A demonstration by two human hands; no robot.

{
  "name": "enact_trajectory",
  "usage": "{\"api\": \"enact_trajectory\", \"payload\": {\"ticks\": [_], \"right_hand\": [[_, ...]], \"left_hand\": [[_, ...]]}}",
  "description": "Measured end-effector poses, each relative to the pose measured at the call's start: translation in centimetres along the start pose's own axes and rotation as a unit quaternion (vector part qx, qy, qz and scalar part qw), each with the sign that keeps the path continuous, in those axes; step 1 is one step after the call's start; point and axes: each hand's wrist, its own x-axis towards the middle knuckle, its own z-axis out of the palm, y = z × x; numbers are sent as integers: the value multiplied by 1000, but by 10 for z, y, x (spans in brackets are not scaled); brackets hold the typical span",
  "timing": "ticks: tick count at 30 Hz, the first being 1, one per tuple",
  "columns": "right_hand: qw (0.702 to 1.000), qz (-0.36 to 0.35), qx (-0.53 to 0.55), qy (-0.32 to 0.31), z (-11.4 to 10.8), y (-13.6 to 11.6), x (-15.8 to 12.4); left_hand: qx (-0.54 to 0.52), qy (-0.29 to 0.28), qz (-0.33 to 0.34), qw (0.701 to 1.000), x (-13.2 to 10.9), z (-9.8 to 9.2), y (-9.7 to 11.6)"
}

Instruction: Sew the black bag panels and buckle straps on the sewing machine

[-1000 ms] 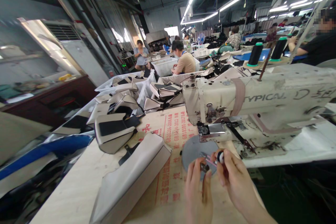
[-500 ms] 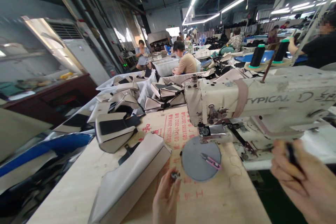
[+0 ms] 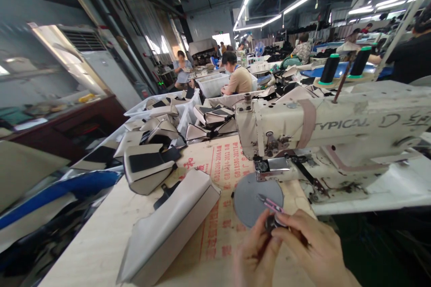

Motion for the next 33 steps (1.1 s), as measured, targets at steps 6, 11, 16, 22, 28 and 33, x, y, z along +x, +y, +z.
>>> {"api": "enact_trajectory", "payload": {"ticks": [6, 11, 16, 22, 28, 33], "right_hand": [[979, -126, -148, -59, -1, 13, -12], [957, -175, -200, -119, -7, 16, -16], [967, -146, -174, -112, -13, 0, -10], [995, 54, -61, -58, -22, -11, -8], [991, 104, -45, -65, -27, -7, -5], [992, 24, -59, -107, -35, -9, 2]], "left_hand": [[-145, -10, -79, 986, -7, 9, 7], [-254, 28, -148, 955, -5, 16, 9], [-261, 75, -139, 952, -1, 20, 8], [-274, 87, -111, 951, 0, 21, 19], [-287, 63, -94, 951, -4, 23, 23], [-286, 72, -82, 952, -4, 23, 27]]}}
